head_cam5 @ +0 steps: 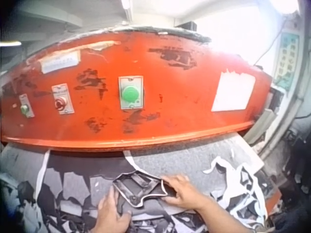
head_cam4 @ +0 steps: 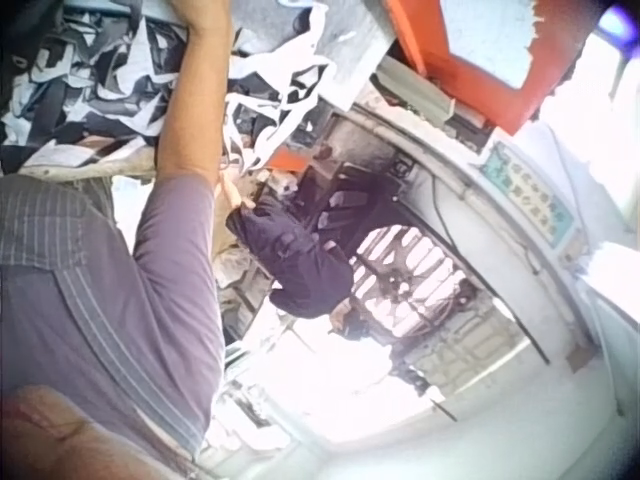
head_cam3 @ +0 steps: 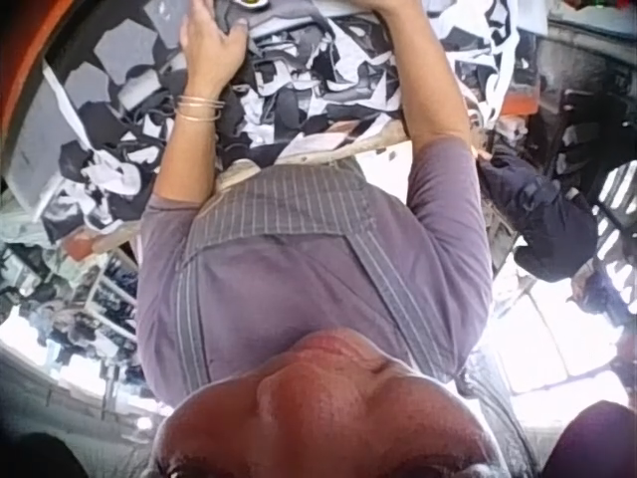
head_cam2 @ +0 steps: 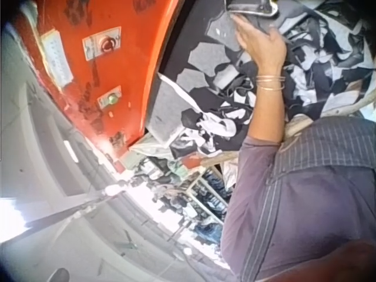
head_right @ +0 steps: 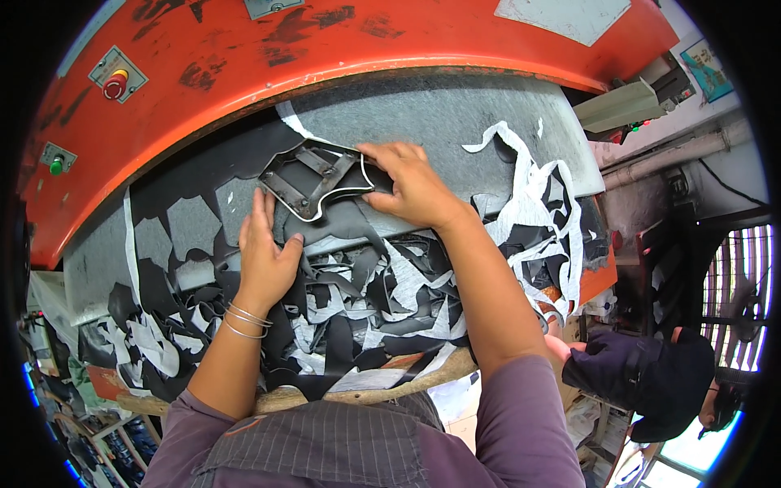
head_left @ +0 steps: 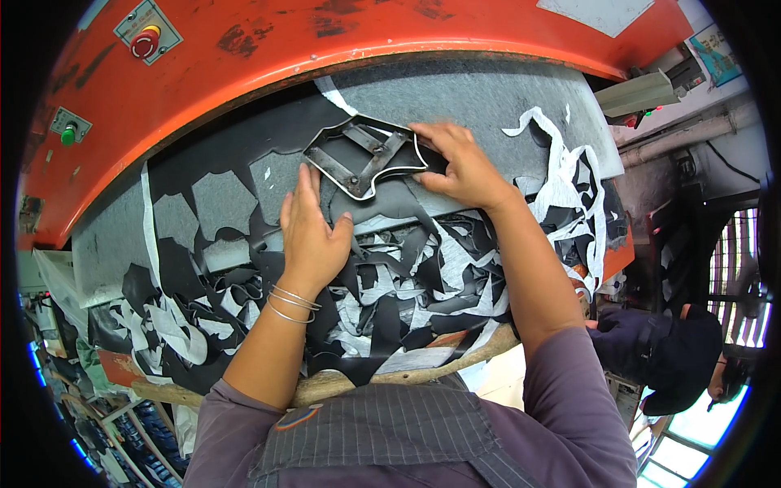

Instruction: Cutting leather shapes using a manual metal die and an industrial press.

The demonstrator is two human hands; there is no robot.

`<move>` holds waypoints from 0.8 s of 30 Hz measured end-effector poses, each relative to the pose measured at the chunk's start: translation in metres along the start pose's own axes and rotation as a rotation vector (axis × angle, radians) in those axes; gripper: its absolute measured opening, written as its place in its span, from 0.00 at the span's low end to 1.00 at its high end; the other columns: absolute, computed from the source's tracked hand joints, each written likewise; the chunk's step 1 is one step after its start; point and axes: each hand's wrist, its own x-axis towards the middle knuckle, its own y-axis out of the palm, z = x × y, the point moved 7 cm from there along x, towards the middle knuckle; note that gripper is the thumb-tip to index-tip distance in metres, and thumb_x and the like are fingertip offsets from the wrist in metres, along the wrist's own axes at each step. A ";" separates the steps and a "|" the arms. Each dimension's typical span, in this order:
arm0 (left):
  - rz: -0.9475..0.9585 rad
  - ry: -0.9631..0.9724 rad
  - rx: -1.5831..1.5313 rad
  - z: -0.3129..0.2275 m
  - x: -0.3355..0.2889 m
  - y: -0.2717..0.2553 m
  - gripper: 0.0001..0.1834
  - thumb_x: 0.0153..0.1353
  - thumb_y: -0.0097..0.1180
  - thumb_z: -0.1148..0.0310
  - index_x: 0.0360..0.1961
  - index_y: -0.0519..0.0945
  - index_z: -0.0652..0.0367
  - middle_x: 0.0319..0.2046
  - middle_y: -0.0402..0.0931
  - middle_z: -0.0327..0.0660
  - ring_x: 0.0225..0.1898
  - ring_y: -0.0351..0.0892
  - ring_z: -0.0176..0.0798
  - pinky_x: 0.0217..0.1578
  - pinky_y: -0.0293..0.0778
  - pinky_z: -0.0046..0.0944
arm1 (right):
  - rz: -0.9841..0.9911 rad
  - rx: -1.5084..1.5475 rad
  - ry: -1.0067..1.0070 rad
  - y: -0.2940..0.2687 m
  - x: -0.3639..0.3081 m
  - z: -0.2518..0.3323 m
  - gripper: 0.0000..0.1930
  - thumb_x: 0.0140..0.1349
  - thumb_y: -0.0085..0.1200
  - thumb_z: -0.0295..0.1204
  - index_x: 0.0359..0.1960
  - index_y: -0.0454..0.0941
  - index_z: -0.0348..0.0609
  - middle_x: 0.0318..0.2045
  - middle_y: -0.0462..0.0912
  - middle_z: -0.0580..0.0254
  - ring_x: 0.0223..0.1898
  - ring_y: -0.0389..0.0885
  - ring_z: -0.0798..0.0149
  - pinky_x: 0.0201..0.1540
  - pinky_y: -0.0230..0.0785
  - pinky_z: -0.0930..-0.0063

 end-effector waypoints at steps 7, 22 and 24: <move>0.022 -0.008 -0.027 0.004 -0.001 0.000 0.47 0.54 0.56 0.70 0.68 0.43 0.75 0.66 0.58 0.61 0.70 0.54 0.53 0.69 0.39 0.52 | 0.075 -0.018 0.100 0.009 -0.001 -0.006 0.36 0.47 0.64 0.32 0.62 0.67 0.47 0.46 0.75 0.52 0.52 0.68 0.49 0.59 0.60 0.61; 0.052 0.017 -0.018 0.007 -0.002 -0.004 0.47 0.54 0.56 0.68 0.68 0.43 0.75 0.67 0.54 0.63 0.70 0.51 0.56 0.69 0.39 0.54 | 0.030 -0.014 0.082 0.013 0.001 -0.001 0.37 0.45 0.65 0.33 0.62 0.69 0.49 0.46 0.74 0.51 0.50 0.69 0.49 0.57 0.61 0.60; 0.049 0.012 -0.029 0.009 -0.001 -0.006 0.47 0.54 0.56 0.68 0.68 0.43 0.76 0.66 0.53 0.64 0.70 0.51 0.57 0.69 0.39 0.54 | 0.033 0.053 0.106 0.014 0.002 -0.001 0.37 0.44 0.65 0.33 0.61 0.69 0.48 0.45 0.74 0.52 0.49 0.70 0.51 0.56 0.61 0.61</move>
